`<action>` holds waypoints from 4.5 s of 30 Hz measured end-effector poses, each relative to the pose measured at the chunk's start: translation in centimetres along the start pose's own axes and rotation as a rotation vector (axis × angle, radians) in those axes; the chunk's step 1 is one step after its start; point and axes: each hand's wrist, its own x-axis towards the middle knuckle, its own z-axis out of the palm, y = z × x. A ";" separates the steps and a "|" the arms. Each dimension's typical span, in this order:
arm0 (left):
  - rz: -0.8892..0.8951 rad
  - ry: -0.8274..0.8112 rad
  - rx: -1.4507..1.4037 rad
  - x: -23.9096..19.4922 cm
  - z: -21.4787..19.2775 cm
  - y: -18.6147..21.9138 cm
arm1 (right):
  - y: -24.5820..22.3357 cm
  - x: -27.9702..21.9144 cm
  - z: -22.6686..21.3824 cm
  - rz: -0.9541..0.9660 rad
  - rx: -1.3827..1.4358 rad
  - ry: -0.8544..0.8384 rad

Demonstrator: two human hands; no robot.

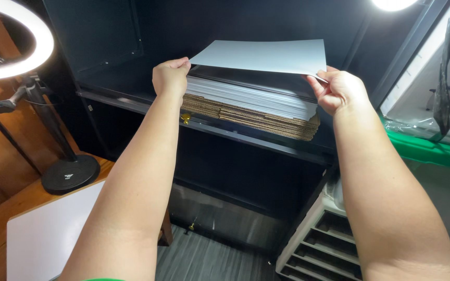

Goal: The person repeatedly picks up stacks of white paper from a wooden chair and places them onto a black shelf. The hands lift the paper stacks and transfer them to the shelf, repeating the action multiple times.

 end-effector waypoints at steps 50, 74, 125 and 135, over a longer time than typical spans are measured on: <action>0.157 0.010 0.130 -0.5 0.2 -1.6 | 0.1 -7.2 2.4 -0.169 -0.983 0.210; 0.179 0.115 0.220 -17.9 -14.9 -13.0 | 16.5 -19.8 3.5 -0.899 -0.947 -0.119; -0.284 0.821 0.328 -35.6 -34.3 -33.0 | 49.5 -32.5 8.2 -0.445 -1.675 -0.871; -0.301 0.809 0.208 -35.7 -34.5 -31.7 | 48.8 -33.2 8.8 -0.396 -1.681 -0.880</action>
